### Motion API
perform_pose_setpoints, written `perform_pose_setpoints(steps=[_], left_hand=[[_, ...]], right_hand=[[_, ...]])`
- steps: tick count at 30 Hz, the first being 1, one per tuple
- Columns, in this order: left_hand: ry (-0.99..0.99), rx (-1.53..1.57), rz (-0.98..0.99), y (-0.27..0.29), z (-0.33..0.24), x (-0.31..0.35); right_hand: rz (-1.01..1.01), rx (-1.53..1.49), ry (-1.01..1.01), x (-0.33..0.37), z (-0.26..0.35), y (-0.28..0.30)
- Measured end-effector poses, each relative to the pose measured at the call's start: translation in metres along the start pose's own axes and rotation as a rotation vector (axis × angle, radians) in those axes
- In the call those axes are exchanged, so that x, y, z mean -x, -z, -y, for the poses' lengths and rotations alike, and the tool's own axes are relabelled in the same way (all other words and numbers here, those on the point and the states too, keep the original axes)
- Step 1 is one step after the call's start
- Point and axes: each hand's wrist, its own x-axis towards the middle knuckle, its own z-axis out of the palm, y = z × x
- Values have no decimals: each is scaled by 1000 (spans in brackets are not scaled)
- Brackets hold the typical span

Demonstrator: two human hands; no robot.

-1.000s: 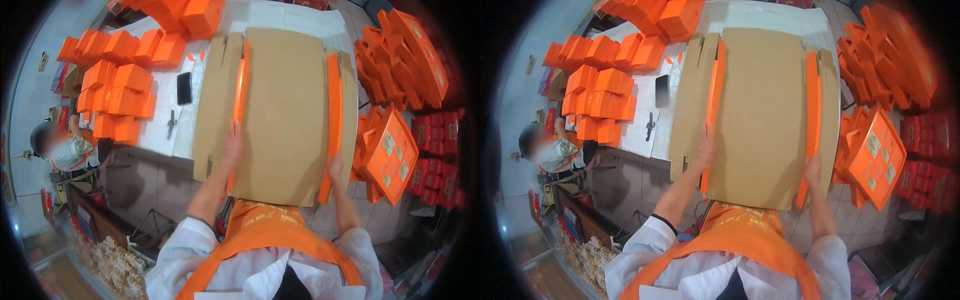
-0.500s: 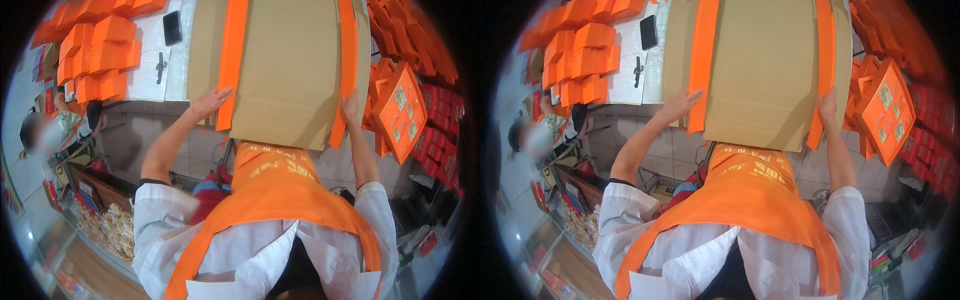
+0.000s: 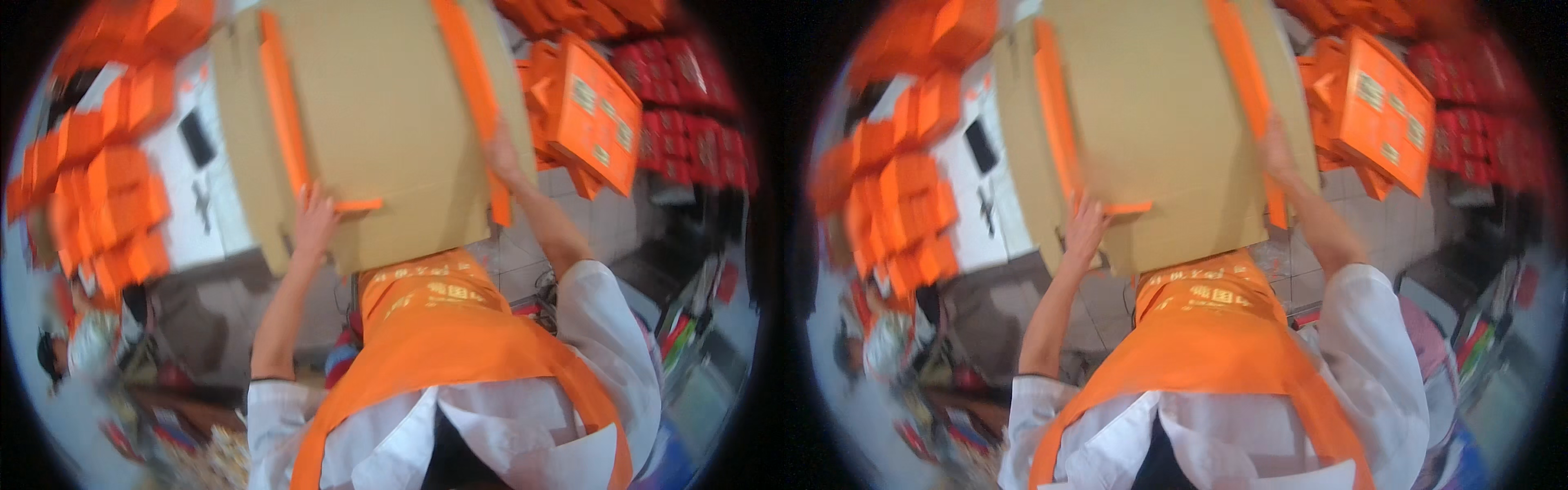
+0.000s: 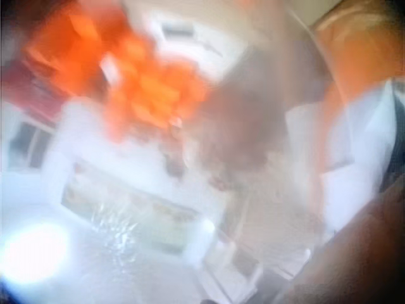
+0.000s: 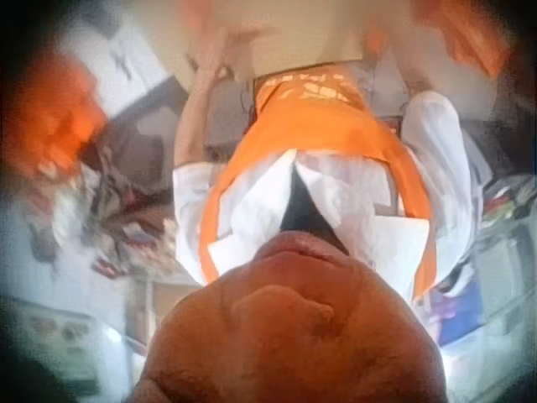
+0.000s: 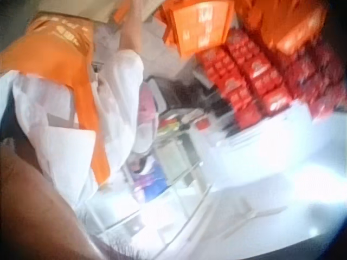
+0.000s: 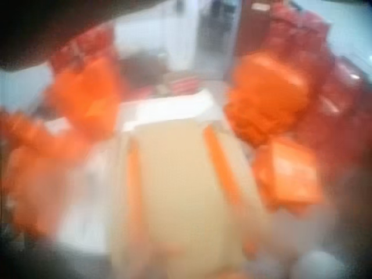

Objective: The person assembles orange cardboard boxes by folding flat pieces into frames and inserting smaller orange boxes into the compartments. The person repeatedly folds frames, places small boxes inside, and stacks the completed units on the table.

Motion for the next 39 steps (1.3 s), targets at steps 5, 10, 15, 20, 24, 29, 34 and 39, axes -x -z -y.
perform_pose_setpoints(steps=[5,10,15,20,24,29,34,39], left_hand=[[-285,33,92,-14,24,-20],[-326,110,28,-28,23,-5],[-329,46,127,-27,-9,-17],[-343,19,75,-26,-25,-24],[-334,-11,43,-24,-25,-31],[-395,-24,30,-20,-38,-35],[-477,-45,-18,-25,-38,-43],[-547,-51,-47,-30,-35,-45]], right_hand=[[294,-555,-144,13,11,26],[458,-654,-295,62,7,82],[614,93,382,79,-33,80],[257,526,909,71,-55,66],[372,480,626,59,-8,93],[49,86,426,69,-8,53],[182,808,224,46,71,22],[304,930,33,80,112,46]])
